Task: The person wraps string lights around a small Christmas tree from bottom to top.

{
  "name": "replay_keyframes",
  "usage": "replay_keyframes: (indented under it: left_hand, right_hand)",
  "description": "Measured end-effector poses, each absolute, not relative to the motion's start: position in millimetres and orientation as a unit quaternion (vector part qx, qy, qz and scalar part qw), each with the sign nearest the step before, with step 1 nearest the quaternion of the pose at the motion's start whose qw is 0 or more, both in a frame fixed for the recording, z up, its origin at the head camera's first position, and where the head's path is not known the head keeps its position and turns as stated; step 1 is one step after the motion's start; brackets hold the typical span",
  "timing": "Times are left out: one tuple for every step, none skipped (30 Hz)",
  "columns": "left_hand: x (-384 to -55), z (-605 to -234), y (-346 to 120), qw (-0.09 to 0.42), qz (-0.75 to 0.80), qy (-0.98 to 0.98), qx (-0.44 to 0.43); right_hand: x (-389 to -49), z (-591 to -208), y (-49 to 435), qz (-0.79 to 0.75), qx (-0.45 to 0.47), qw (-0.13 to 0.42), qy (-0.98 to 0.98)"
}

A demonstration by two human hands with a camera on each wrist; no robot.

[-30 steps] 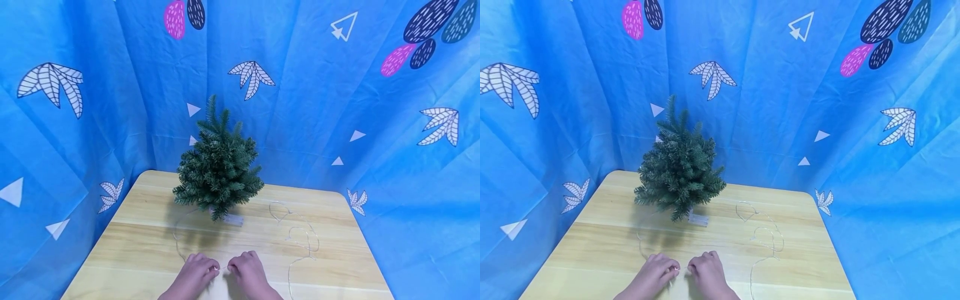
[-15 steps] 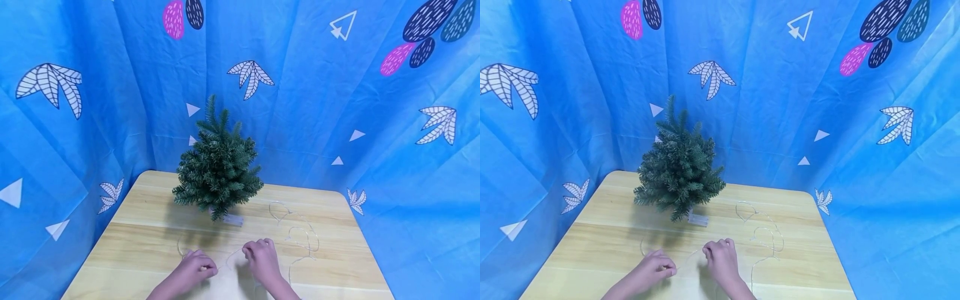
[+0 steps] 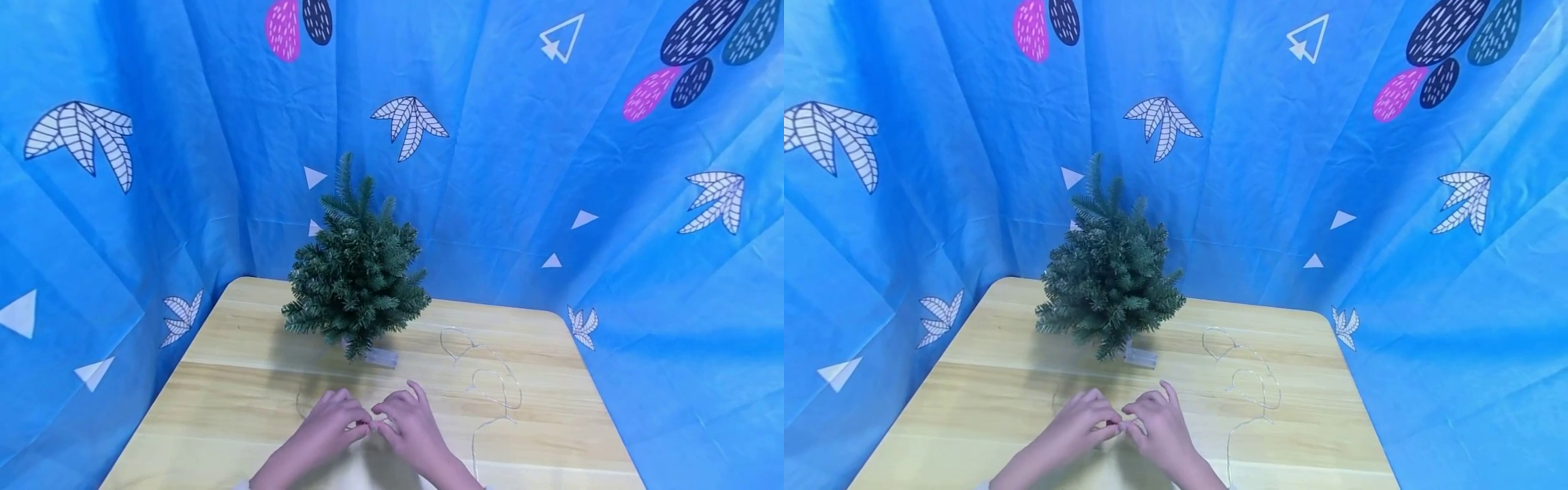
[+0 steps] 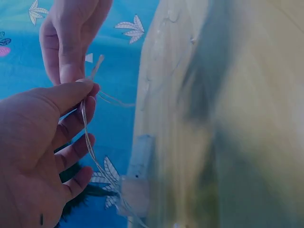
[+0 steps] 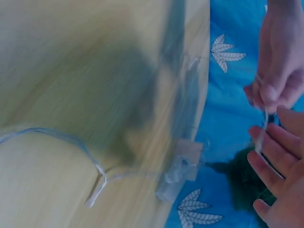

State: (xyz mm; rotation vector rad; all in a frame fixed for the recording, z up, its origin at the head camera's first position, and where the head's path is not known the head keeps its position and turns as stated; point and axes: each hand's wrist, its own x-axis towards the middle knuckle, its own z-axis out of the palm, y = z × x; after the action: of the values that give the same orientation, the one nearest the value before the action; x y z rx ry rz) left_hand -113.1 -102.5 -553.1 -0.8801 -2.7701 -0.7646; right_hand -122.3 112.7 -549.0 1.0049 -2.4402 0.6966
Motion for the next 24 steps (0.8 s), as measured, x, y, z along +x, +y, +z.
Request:
replay_keyframes:
  left_hand:
    - [-114,-552,-101,0.067,-0.252,-0.920,-0.292]
    - [-116,-550,-100,0.063,-0.251,-0.921,-0.290]
    - [-117,-549,-100,0.059,-0.251,-0.922,-0.288]
    - [-118,-548,-100,0.058,-0.253,-0.922,-0.286]
    - [-119,-546,-100,0.053,-0.257,-0.923,-0.283]
    - [-119,-544,-100,0.049,-0.260,-0.923,-0.281]
    - [-119,-543,-101,0.046,-0.263,-0.923,-0.278]
    - [-120,-541,-101,0.043,-0.266,-0.923,-0.275]
    - [-119,-539,-103,0.039,-0.270,-0.923,-0.272]
    - [-119,-538,-104,0.032,-0.274,-0.924,-0.265]
    - [-118,-537,-105,0.029,-0.278,-0.924,-0.261]
    - [-118,-536,-107,0.026,-0.283,-0.924,-0.257]
    - [-117,-535,-109,0.026,-0.285,-0.924,-0.253]
    - [-117,-535,-111,0.031,-0.285,-0.925,-0.249]
    - [-117,-535,-114,0.037,-0.286,-0.925,-0.246]
    - [-117,-534,-117,0.043,-0.287,-0.925,-0.244]
    - [-116,-534,-120,0.054,-0.285,-0.925,-0.245]
    - [-116,-533,-123,0.062,-0.283,-0.926,-0.242]
    - [-115,-531,-126,0.070,-0.280,-0.927,-0.239]
    - [-115,-530,-129,0.077,-0.277,-0.928,-0.235]
    - [-115,-529,-131,0.080,-0.276,-0.929,-0.232]
    - [-114,-527,-133,0.084,-0.272,-0.931,-0.228]
    - [-114,-526,-134,0.089,-0.268,-0.932,-0.226]
    - [-115,-525,-134,0.092,-0.265,-0.933,-0.225]
  right_hand:
    - [-122,-548,111,0.249,0.364,0.202,-0.874]
    - [-121,-547,111,0.248,0.366,0.202,-0.874]
    - [-121,-547,110,0.248,0.368,0.203,-0.873]
    - [-122,-546,110,0.246,0.370,0.208,-0.871]
    - [-122,-546,111,0.244,0.372,0.216,-0.869]
    - [-123,-546,111,0.240,0.376,0.225,-0.866]
    - [-124,-545,112,0.236,0.380,0.235,-0.863]
    - [-125,-545,114,0.233,0.384,0.244,-0.860]
    - [-126,-545,115,0.229,0.388,0.252,-0.856]
    - [-127,-544,116,0.228,0.389,0.257,-0.855]
    - [-128,-543,118,0.230,0.388,0.259,-0.854]
    - [-129,-542,120,0.230,0.385,0.263,-0.854]
    - [-130,-541,122,0.234,0.379,0.264,-0.856]
    - [-132,-540,125,0.236,0.372,0.265,-0.858]
    - [-133,-538,127,0.239,0.365,0.267,-0.859]
    - [-135,-537,130,0.242,0.358,0.269,-0.861]
    - [-136,-535,133,0.246,0.350,0.274,-0.861]
    - [-138,-534,137,0.248,0.344,0.279,-0.862]
    - [-139,-533,139,0.252,0.335,0.279,-0.864]
    - [-140,-532,142,0.255,0.327,0.282,-0.865]
    - [-141,-531,144,0.260,0.319,0.282,-0.867]
    - [-141,-530,145,0.264,0.312,0.279,-0.869]
    - [-141,-529,146,0.270,0.307,0.274,-0.870]
    - [-141,-528,146,0.275,0.306,0.267,-0.872]
